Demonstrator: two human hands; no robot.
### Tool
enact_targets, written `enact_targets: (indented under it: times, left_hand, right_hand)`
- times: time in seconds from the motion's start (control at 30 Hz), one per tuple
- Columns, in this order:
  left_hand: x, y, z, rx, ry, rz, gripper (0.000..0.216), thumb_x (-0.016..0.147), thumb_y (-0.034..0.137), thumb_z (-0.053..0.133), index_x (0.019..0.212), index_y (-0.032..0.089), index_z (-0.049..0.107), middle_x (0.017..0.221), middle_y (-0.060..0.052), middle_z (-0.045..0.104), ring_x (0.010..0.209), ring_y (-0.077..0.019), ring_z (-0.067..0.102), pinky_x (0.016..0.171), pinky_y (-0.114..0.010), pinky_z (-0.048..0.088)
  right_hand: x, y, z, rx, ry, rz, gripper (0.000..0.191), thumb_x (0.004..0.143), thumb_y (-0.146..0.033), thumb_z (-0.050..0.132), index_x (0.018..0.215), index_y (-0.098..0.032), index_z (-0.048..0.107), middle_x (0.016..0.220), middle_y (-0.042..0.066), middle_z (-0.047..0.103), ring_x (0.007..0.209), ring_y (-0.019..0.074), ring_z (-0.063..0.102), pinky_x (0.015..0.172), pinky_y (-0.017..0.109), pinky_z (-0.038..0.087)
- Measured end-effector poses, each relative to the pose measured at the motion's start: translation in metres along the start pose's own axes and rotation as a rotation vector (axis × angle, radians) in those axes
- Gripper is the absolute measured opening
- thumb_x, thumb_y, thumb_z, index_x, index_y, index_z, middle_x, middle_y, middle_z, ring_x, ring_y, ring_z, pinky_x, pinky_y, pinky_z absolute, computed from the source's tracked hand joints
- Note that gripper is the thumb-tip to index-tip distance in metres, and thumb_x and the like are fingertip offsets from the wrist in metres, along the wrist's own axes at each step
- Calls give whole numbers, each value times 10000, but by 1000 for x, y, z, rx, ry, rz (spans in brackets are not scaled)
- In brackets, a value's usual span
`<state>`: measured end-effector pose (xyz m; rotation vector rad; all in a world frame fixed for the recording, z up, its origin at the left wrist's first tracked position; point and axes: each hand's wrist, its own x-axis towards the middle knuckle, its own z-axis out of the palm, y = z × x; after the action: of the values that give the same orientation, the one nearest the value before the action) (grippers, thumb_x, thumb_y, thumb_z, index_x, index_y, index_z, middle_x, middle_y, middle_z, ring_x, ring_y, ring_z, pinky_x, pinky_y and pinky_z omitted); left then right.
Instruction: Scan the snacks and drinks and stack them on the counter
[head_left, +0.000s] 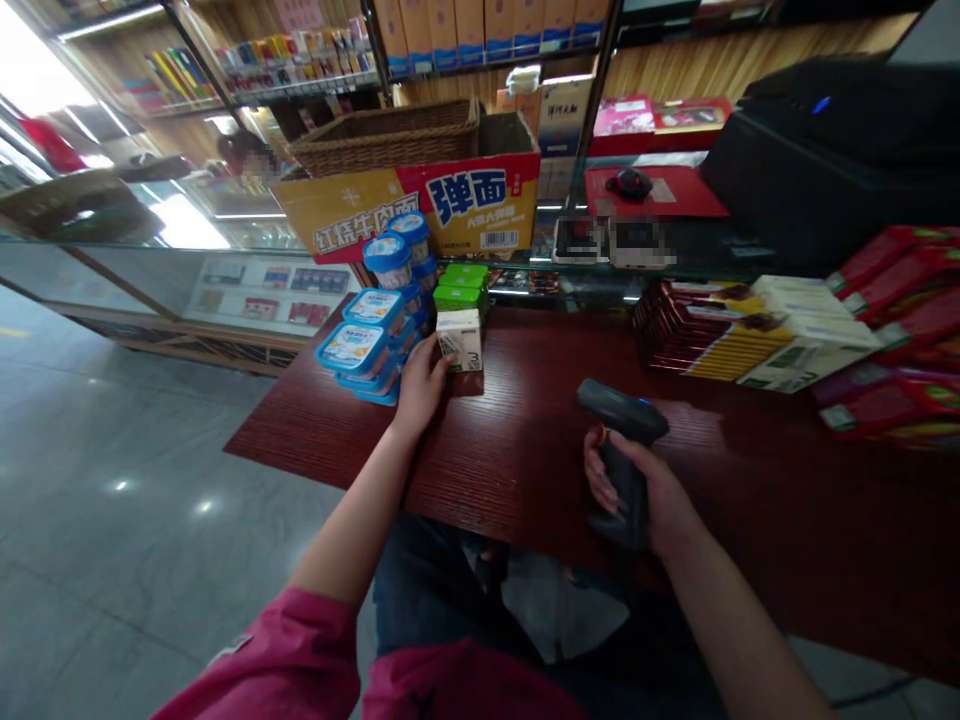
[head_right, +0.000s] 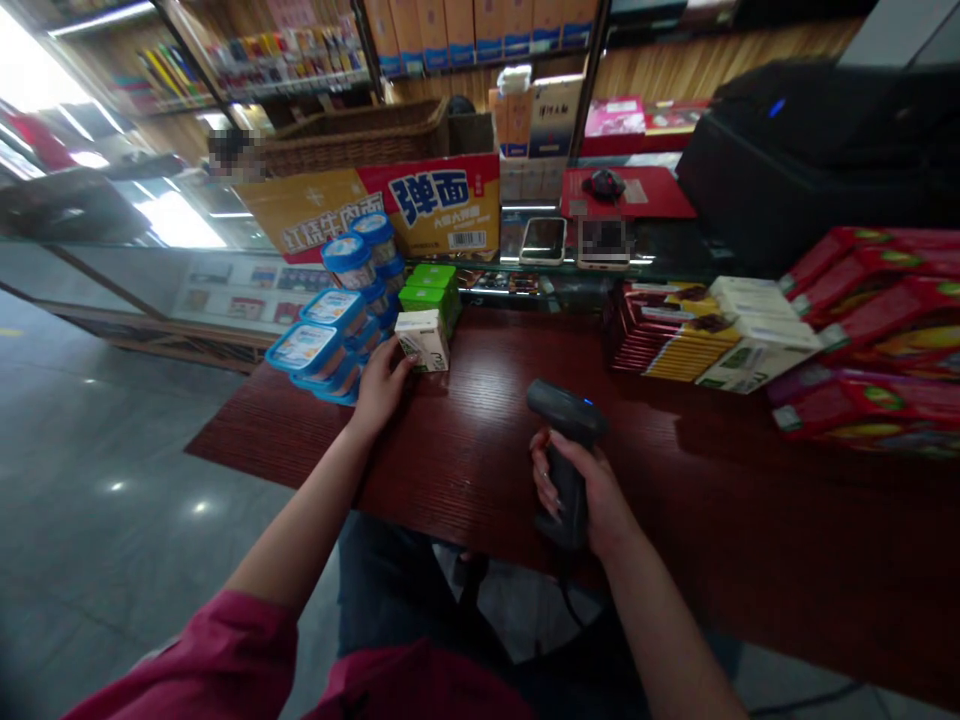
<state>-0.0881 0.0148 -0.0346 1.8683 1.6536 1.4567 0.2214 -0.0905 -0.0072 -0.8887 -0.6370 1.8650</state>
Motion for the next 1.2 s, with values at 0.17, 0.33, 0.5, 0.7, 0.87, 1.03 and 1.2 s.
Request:
enact_targets:
  times: [0.17,0.33,0.5,0.7,0.87,1.03,1.2]
  left_hand:
    - [-15,13,19,1,124,-33,641,952,204,604,1552,223,378,1574,-146,482,1473,-267,468,1239,-454,394]
    - [-12,28,42,57,237,-72,1071,710,260,909,1545,167,246,1551,-222,370,1489,-340,384,1268,-478,312]
    - [3,24,47,53,301,-139,787,779,198,836,1403,135,361,1421,-209,463,1416,-334,448,1232,-472,337]
    - [13,17,47,30,312,-165,742,811,143,765,1425,157,348,1490,-219,433,1491,-334,375,1269,-487,279]
    - [25,13,52,5,308,-213,802,811,126,746,1485,138,311,1569,-245,387,1538,-335,330,1289,-488,248]
    - [23,11,52,20,290,-208,851,830,176,751,1540,103,288,1621,-268,344,1574,-338,280,1299,-495,234]
    - [-10,25,50,13,224,-166,882,865,264,729,1588,132,242,1681,-240,245,1611,-334,187,1319,-507,187]
  right_hand:
    - [-2,-1,3,-6,22,5,324,715,-440,866,820,-169,723,616,-24,548,412,64,434,331,170,368]
    - [-2,-1,3,-22,29,4,315,729,-440,855,822,-170,722,623,-16,553,417,67,434,335,179,374]
    - [-2,0,0,-29,18,-28,276,770,-421,813,823,-170,710,635,-14,535,427,70,421,337,183,369]
    - [-2,3,-3,-16,-18,-34,250,816,-403,776,855,-168,699,651,-15,519,442,76,425,349,186,378]
    - [-2,2,-2,7,-16,-47,261,788,-403,800,826,-168,695,641,-20,535,432,70,410,337,183,358]
    - [-2,2,-2,9,-35,-42,262,793,-405,789,843,-172,682,640,-26,537,437,75,412,345,187,367]
    - [-3,2,-2,23,-37,-64,245,806,-387,775,846,-170,669,637,-26,546,424,77,419,337,193,373]
